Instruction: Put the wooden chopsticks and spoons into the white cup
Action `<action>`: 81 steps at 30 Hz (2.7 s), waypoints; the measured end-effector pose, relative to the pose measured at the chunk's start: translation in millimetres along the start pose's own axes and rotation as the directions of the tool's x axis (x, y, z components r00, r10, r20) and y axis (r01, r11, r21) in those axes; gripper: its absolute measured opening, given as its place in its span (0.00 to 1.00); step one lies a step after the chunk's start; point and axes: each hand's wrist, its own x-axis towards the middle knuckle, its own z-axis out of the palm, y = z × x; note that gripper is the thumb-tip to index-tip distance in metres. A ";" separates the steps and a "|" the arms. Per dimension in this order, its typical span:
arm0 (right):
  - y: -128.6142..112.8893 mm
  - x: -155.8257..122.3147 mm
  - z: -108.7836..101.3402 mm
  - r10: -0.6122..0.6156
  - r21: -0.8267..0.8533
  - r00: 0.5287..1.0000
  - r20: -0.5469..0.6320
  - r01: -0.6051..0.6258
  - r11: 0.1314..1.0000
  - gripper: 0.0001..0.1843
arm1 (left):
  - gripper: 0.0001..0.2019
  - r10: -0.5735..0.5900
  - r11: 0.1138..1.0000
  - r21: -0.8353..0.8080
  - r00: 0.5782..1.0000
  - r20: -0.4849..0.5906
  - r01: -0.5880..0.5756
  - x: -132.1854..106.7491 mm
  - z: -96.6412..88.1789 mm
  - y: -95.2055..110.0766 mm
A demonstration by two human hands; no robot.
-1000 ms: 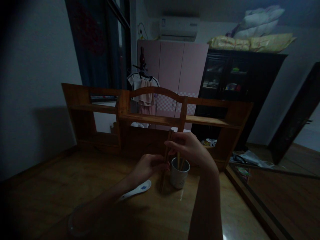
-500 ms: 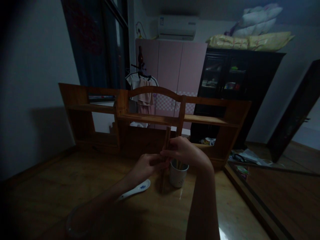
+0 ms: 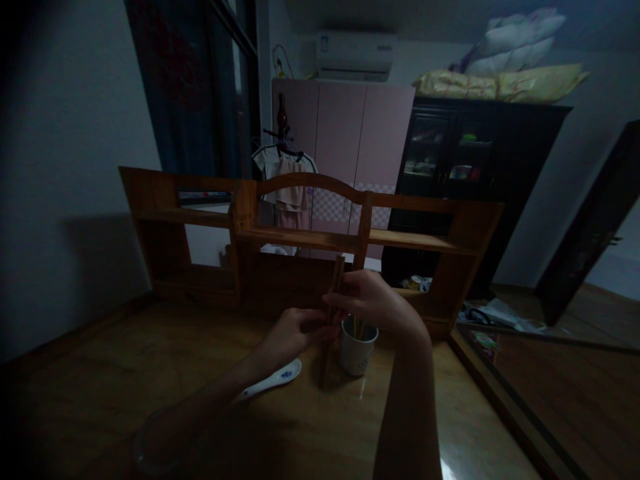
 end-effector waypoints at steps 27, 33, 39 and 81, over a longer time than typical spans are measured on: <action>-2.8 -2.2 -1.3 0.024 -0.190 1.000 -0.009 -0.025 0.981 0.19 | 0.19 -0.090 0.994 0.078 0.983 0.162 0.079 -9.3 21.1 -13.6; -1.0 -2.4 -0.3 -0.014 -0.086 1.000 -0.010 0.013 0.996 0.18 | 0.19 -0.094 0.995 0.048 0.981 0.171 0.087 -8.6 19.0 -15.4; -4.7 -6.1 -3.6 -0.039 -0.089 0.995 -0.094 0.031 0.996 0.17 | 0.14 -0.072 0.997 -0.011 0.972 0.222 0.076 -5.8 19.1 -19.1; 90.7 -28.0 -58.4 0.334 -0.160 0.615 -0.714 -0.608 0.777 0.14 | 0.22 -0.146 0.954 0.293 0.953 0.266 0.064 -5.1 -43.7 -3.1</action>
